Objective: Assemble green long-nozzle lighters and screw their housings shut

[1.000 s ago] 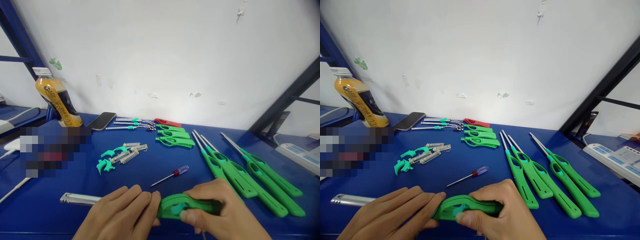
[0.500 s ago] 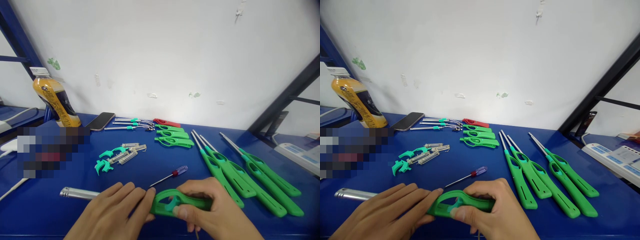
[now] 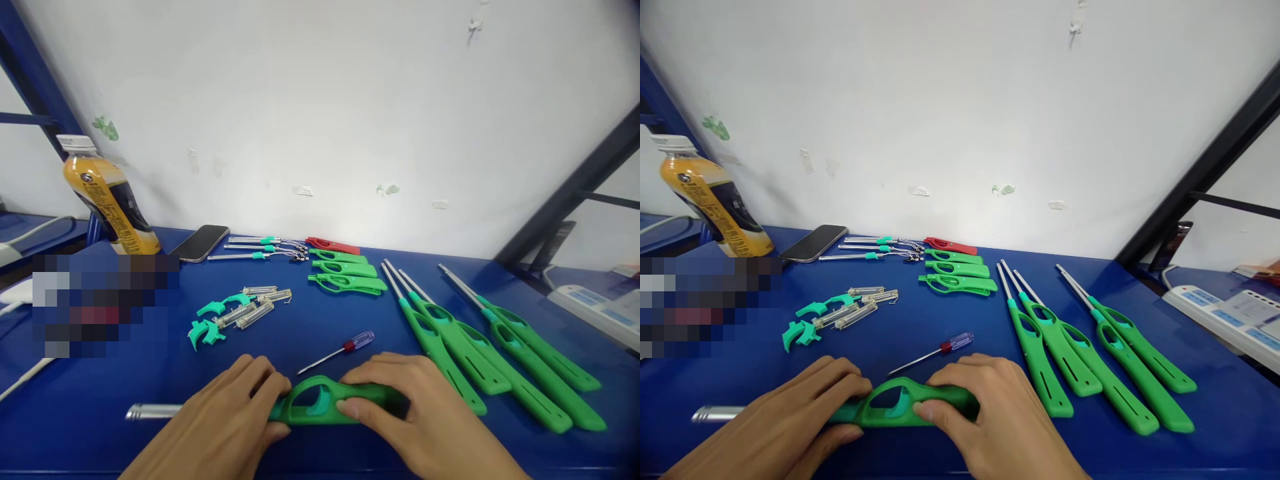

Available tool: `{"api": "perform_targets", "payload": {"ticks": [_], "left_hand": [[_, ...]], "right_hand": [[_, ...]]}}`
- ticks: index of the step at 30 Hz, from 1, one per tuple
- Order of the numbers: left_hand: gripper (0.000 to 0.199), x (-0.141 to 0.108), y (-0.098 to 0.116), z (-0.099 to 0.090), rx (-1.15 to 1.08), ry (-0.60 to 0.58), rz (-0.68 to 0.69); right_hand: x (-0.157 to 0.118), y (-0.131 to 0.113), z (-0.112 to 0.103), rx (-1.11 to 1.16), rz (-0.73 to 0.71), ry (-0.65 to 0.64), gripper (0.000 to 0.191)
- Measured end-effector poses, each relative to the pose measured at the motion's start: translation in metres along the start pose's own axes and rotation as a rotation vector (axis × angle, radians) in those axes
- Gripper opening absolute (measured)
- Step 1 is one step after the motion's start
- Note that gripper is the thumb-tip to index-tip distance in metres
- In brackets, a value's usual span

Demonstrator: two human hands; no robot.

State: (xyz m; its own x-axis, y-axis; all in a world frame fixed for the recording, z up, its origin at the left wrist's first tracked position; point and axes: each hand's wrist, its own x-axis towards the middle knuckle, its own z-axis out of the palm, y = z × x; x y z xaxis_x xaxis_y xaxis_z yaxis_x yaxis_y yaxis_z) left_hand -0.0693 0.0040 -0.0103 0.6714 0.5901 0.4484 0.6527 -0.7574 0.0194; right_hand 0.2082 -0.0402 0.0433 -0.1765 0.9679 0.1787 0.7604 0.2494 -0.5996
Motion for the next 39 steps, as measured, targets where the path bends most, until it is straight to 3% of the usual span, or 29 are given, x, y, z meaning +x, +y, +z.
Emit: {"api": "perform_targets", "payload": {"ticks": [4, 9, 12, 17, 24, 26, 30, 39], "left_hand": [[0.028, 0.012, -0.001, -0.004, -0.037, -0.046, -0.022], [0.031, 0.016, -0.007, -0.018, -0.036, -0.154, 0.013], [0.033, 0.012, -0.013, -0.021, 0.040, -0.076, 0.022], [0.049, 0.023, -0.021, -0.033, 0.103, -0.021, 0.023], [0.044, 0.045, -0.027, -0.047, 0.038, 0.051, -0.138], [0.042, 0.052, -0.028, -0.046, 0.100, -0.039, -0.202], [0.038, 0.077, -0.030, -0.043, 0.263, -0.354, -0.340], [0.024, 0.124, -0.023, -0.028, 0.297, -0.507, -0.324]], "right_hand": [[0.008, 0.005, 0.001, 0.027, 0.049, 0.005, 0.007], [0.015, 0.026, 0.003, -0.093, -0.025, 0.180, 0.029], [0.017, 0.039, 0.006, -0.175, -0.097, 0.208, 0.032], [0.018, 0.048, 0.007, -0.169, -0.127, 0.134, 0.034], [0.023, 0.044, 0.000, -0.158, -0.104, 0.121, 0.023], [0.023, 0.044, -0.003, -0.152, -0.110, 0.132, 0.023], [0.018, 0.044, -0.012, -0.135, -0.114, 0.181, 0.025], [0.003, 0.044, -0.029, -0.154, -0.127, 0.369, 0.023]]}}
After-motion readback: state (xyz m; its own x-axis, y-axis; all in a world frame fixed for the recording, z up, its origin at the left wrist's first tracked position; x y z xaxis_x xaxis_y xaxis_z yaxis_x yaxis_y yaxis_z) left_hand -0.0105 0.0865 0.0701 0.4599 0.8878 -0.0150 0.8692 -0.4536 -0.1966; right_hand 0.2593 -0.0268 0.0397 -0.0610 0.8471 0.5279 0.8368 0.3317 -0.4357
